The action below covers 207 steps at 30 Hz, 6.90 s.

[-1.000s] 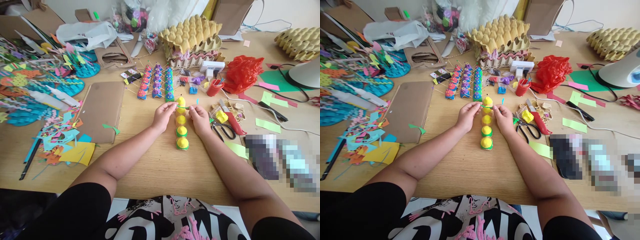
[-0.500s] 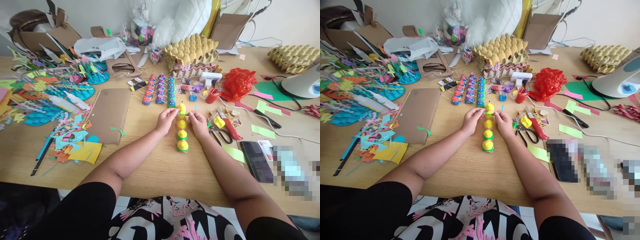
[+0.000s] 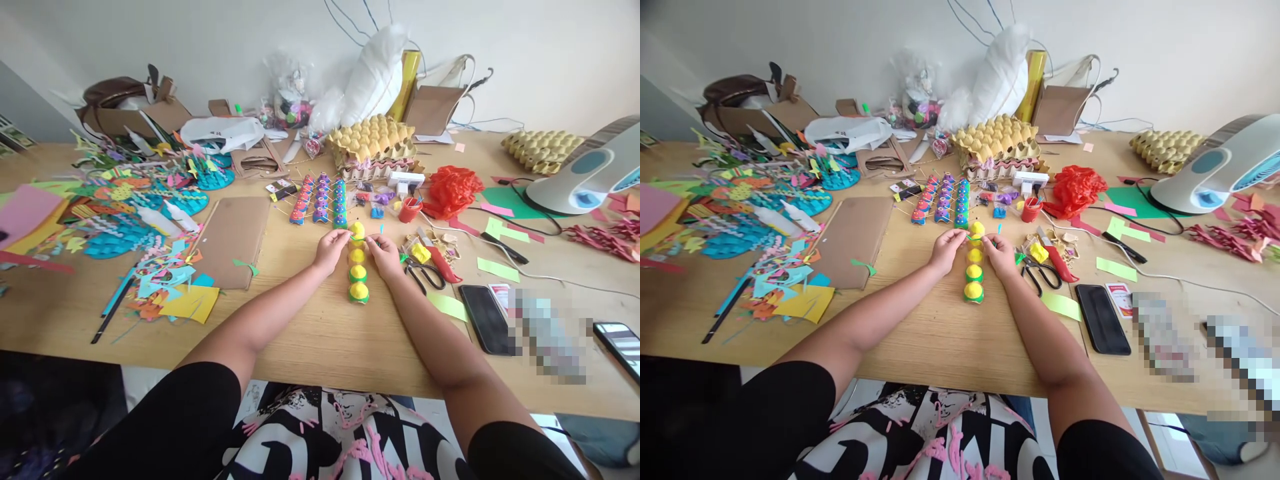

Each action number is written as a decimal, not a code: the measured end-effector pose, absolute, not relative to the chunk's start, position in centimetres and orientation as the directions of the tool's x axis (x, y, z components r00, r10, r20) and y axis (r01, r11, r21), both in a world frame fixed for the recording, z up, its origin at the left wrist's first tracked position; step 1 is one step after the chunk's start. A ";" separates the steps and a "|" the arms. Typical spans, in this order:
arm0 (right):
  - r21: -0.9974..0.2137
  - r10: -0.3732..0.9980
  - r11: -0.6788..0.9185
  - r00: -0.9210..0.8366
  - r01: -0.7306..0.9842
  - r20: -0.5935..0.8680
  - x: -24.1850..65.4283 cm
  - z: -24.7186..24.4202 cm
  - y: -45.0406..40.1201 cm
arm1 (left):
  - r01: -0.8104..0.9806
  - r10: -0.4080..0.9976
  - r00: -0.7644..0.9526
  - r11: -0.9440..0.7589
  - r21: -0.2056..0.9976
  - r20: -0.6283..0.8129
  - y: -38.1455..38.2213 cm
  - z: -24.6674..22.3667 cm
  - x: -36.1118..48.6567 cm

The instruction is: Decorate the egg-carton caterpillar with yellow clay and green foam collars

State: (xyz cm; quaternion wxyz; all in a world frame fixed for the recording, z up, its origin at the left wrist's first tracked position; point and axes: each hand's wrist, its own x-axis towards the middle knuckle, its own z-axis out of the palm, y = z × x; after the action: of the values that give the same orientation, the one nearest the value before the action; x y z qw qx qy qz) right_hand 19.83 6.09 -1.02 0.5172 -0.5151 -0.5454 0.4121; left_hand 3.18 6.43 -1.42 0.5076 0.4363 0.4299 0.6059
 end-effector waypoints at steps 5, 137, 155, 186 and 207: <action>-0.973 0.987 0.152 0.032 0.172 0.160 19.7 -1.1 5.9 | -0.237 0.993 -0.064 -0.115 0.965 0.102 6.1 -1.1 3.3; -0.671 0.972 0.233 -0.138 0.704 0.192 21.9 -0.4 2.5 | 0.519 0.957 0.080 -0.278 0.808 0.278 2.9 -2.1 0.0; -0.711 0.976 0.196 -0.066 0.675 0.207 21.9 -0.5 3.1 | 0.508 0.953 0.048 -0.280 0.814 0.298 3.4 -2.3 0.0; -0.894 0.994 0.104 -0.017 0.435 0.108 21.2 0.5 1.4 | 0.417 0.971 0.032 -0.229 0.879 0.238 3.5 -2.0 0.2; -0.947 0.989 -0.135 -0.013 0.292 -0.145 21.4 1.1 1.3 | 0.247 0.985 0.157 -0.110 0.963 0.072 3.3 -1.8 0.5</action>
State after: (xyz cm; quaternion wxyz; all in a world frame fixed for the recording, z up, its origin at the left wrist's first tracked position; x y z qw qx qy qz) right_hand 21.41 1.29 1.09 0.3756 -0.5937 -0.5397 0.4639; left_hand 0.54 3.32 -1.75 0.4434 0.6179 0.4985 0.4159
